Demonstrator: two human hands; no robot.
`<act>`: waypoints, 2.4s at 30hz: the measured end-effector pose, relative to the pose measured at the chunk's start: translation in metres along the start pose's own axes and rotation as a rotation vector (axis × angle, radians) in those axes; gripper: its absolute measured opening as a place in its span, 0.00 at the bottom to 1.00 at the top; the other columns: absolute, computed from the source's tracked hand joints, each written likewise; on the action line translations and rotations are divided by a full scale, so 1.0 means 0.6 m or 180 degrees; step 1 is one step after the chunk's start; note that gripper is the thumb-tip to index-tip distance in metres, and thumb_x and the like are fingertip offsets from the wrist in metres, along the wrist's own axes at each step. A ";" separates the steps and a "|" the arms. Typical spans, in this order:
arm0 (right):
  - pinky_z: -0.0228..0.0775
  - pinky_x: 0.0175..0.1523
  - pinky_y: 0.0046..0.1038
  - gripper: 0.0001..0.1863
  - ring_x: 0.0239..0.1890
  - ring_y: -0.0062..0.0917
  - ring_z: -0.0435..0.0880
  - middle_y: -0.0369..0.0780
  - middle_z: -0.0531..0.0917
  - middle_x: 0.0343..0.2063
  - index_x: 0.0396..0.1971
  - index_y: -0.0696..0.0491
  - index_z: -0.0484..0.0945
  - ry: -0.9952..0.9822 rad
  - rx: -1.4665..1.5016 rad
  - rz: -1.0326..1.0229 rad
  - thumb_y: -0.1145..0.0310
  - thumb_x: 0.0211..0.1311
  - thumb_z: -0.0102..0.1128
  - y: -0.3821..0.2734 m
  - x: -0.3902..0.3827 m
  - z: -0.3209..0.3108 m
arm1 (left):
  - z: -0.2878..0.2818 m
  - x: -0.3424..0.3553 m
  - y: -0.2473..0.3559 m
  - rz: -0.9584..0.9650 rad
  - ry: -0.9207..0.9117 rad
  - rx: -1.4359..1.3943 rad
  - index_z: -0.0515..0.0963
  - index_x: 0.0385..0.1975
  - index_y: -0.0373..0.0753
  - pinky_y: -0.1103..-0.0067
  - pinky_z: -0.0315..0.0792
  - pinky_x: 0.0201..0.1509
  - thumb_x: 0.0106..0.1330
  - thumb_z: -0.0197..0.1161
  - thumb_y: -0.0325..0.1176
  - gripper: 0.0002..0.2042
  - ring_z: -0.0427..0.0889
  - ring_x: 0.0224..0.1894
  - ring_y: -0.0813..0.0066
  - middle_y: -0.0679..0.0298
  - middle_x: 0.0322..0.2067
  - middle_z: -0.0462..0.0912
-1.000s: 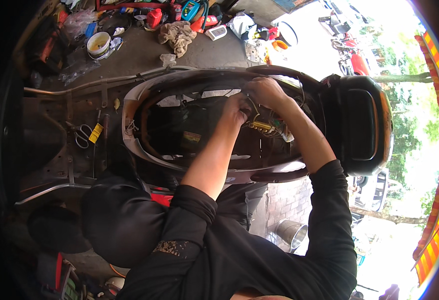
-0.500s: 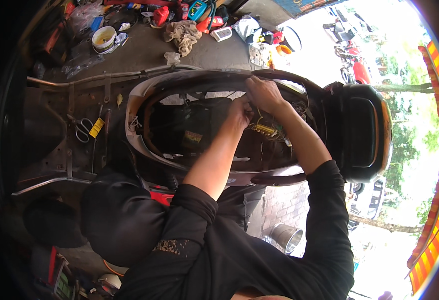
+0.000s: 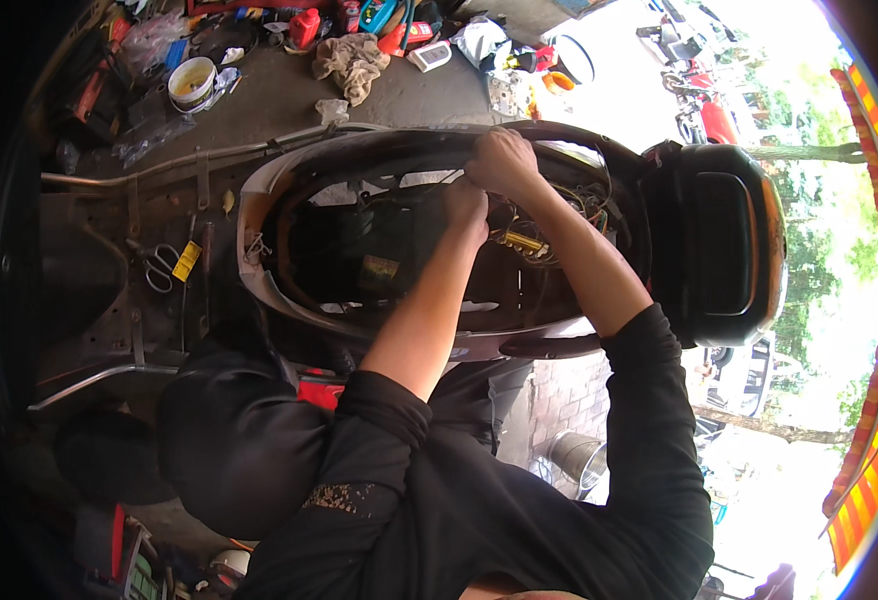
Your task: The person works on the wiring under the seat of a scooter. They use shears to cut a wire and then use a screwdriver to adjust connections on a small yellow component. The person continues to manipulate the wires and component throughout the clip.
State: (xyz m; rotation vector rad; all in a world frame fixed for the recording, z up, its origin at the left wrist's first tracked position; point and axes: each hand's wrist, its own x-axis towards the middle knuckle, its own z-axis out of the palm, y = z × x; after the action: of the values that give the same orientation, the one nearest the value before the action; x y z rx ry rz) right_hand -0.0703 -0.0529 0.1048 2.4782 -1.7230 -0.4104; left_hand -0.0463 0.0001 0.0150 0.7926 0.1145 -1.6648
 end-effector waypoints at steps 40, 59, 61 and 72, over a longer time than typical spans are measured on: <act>0.76 0.41 0.47 0.13 0.32 0.47 0.85 0.51 0.84 0.27 0.24 0.54 0.83 0.0477 0.0260 -0.0029 0.61 0.57 0.55 0.040 -0.078 0.006 | -0.016 0.032 0.029 -0.0351 0.1091 -0.0585 0.77 0.29 0.40 0.75 0.72 0.19 0.66 0.57 0.28 0.04 0.79 0.22 0.73 0.67 0.24 0.78; 0.73 0.49 0.40 0.15 0.42 0.44 0.83 0.48 0.85 0.35 0.38 0.52 0.85 0.0712 0.1267 0.0434 0.57 0.59 0.61 0.119 -0.075 0.012 | 0.014 -0.007 0.065 0.0101 0.1060 -0.0869 0.75 0.36 0.35 0.80 0.77 0.31 0.59 0.50 0.17 0.10 0.80 0.32 0.74 0.60 0.38 0.81; 0.73 0.48 0.40 0.15 0.42 0.44 0.83 0.48 0.85 0.35 0.38 0.52 0.85 0.0726 0.1295 0.0529 0.57 0.59 0.61 0.120 -0.078 0.013 | 0.014 -0.033 0.067 0.0119 0.0806 -0.0746 0.75 0.36 0.35 0.83 0.75 0.29 0.61 0.52 0.17 0.08 0.79 0.30 0.76 0.60 0.37 0.82; 0.74 0.45 0.43 0.14 0.39 0.46 0.83 0.48 0.84 0.32 0.36 0.51 0.85 0.1011 0.1410 0.0336 0.57 0.58 0.60 0.127 -0.069 0.027 | -0.012 -0.029 0.059 0.0054 0.0046 -0.0409 0.76 0.31 0.42 0.89 0.67 0.22 0.59 0.73 0.30 0.09 0.74 0.21 0.84 0.70 0.24 0.80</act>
State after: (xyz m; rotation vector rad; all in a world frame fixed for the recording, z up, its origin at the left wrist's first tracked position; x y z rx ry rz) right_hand -0.1572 -0.0402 0.1137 2.5202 -1.9543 0.3987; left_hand -0.0108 0.0085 0.0310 0.7067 0.2220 -1.6188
